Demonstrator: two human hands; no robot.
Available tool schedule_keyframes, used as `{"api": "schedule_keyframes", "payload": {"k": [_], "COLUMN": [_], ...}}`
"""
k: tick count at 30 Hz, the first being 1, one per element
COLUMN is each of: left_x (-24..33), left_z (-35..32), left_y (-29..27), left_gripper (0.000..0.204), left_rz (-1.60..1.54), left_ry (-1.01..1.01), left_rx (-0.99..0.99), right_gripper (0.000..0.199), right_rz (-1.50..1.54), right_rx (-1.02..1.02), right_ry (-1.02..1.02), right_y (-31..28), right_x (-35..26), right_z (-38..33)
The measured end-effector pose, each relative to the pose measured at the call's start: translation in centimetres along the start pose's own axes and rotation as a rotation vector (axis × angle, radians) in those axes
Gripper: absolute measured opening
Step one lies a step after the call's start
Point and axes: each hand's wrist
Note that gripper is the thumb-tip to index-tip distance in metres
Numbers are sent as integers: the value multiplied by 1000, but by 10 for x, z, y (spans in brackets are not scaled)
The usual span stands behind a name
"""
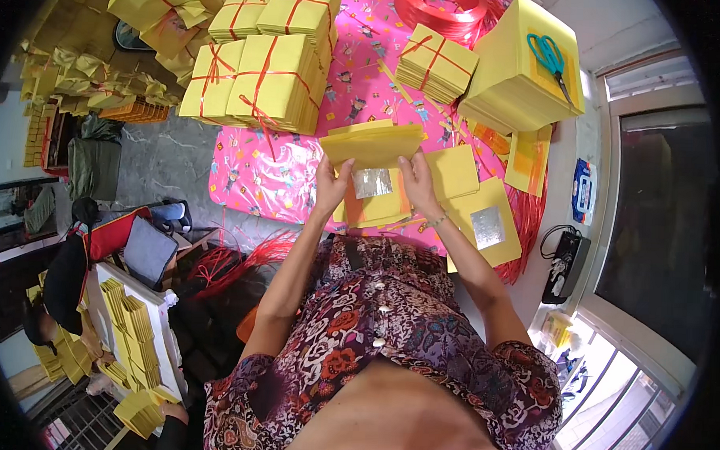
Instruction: Counting, stacking, and tying bundles of yellow paper sheets.
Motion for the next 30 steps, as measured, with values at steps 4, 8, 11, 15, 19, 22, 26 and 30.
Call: {"api": "schedule_keyframes", "payload": {"k": [4,8,11,15,19,22,26,30], "left_x": [12,35,26,9,2,5,3,-11], "left_z": [5,-1,-23,-51,-55,-51,-45,-46], "left_y": [-11,-19,-29,-24,-17,-13,-12,-11], "left_gripper": [16,22,28,27,23,27,33,35], "left_rz": [7,389,683,483,413,431,365,361], "left_ry": [-27,165,246,1,-149,-335,-393,-386], "left_rx": [-8,-94,-259,-333,-259,-223,-220,-179], "right_gripper": [19,24,34,37,20,15,19,30], "right_rz": [-46,-344,-447,-523,-560,-685,-471,-335], "right_rx": [-30,-84,-188,-221,-102,-121,-58,-42], "right_ry": [63,-268,-243,-123,81,239,309,474], "right_y": [-14,-22,-27,-18,-6,-5,1,8], "right_x": [-7,-32,-25,-8,17,12,2,-6], "right_z": [5,-2,-23,-46,-50,-51,-48,-45]}}
Point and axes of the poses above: each hand's wrist, its own z-axis towards the middle knuckle, its own y-axis out of the palm, x = y × z, and after that the axes turned 14 degrees about -x, right-handed
